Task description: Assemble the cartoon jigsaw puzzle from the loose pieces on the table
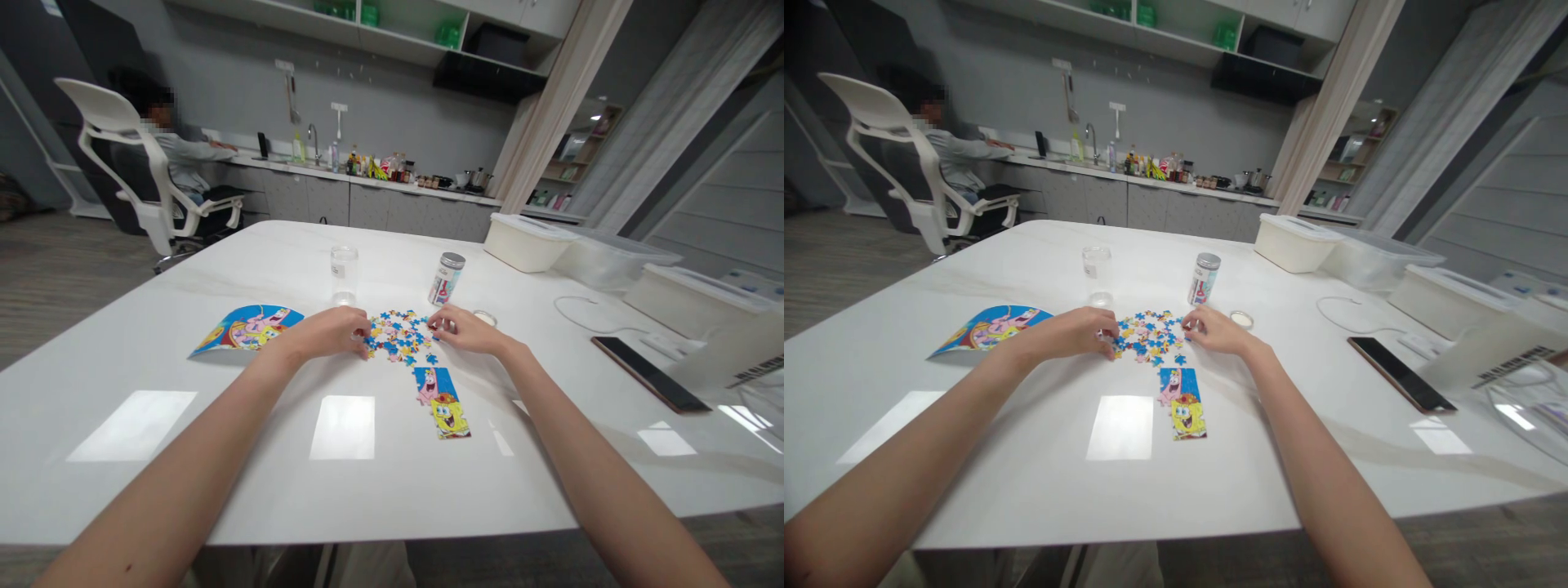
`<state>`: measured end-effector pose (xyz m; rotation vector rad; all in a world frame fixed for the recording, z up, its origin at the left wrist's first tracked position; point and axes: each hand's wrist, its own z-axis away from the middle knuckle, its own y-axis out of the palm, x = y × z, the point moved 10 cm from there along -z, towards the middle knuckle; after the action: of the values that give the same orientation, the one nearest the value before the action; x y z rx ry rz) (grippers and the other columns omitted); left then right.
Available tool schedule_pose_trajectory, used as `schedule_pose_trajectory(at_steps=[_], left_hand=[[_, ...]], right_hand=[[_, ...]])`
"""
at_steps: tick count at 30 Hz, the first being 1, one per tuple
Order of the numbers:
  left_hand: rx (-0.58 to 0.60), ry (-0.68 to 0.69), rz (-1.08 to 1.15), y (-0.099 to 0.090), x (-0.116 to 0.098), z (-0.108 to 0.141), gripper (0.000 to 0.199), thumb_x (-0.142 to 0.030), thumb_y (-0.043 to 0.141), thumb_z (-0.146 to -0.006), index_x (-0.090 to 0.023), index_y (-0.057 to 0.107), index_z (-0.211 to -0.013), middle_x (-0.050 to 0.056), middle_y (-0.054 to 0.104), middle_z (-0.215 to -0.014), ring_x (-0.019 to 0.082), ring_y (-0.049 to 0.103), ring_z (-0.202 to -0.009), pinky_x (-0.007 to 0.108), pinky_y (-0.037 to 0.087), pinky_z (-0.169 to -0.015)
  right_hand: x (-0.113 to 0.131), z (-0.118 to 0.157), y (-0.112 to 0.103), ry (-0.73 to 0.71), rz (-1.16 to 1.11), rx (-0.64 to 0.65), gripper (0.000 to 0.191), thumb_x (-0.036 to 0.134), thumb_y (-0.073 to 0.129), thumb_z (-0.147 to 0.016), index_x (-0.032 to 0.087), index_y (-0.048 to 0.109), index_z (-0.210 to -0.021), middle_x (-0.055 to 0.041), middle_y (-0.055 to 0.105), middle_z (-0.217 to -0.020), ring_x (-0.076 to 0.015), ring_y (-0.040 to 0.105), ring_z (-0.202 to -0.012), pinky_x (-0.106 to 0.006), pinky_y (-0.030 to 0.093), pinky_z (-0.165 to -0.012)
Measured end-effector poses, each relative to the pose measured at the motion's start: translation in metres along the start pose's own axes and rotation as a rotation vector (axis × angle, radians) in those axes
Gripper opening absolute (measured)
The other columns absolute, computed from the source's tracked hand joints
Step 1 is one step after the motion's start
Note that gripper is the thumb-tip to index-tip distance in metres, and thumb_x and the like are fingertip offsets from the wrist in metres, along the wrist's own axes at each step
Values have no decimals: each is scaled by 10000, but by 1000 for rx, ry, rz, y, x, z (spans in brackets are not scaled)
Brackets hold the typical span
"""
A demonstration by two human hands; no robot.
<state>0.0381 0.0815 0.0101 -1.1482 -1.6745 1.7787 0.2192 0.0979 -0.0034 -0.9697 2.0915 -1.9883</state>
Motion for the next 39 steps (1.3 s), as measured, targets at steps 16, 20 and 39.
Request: schedule_pose_trajectory(at_steps=[16,20,39], left_hand=[[-61,162,-85,16,-31,-7,211,-181,538,-905,-213,704,-1032,65,631,-1027,174,592,-934,248,438,-808],[-69,143,-73,11,-22,-5,191,-125,540,-866,-203,703,-928,47,640,-998,163,599,-902,244,441,-794],[-276,-51,-35,-27,16,10,294,-144,573,-751,-183,568,-1043,40,640,-943,174,621,-864,276,461,-784]], right_hand=[[5,-1,3,10,23,22,216,240,575,-838,174,638,-1034,-81,603,-992,-175,573,-798,-340,483,-792],[3,0,3,17,19,15,207,232,574,-836,177,638,-1025,-80,604,-988,-174,575,-791,-339,488,-784],[5,0,3,57,2,31,217,223,565,-839,168,643,-1034,-92,603,-1031,-173,589,-821,-332,491,-811]])
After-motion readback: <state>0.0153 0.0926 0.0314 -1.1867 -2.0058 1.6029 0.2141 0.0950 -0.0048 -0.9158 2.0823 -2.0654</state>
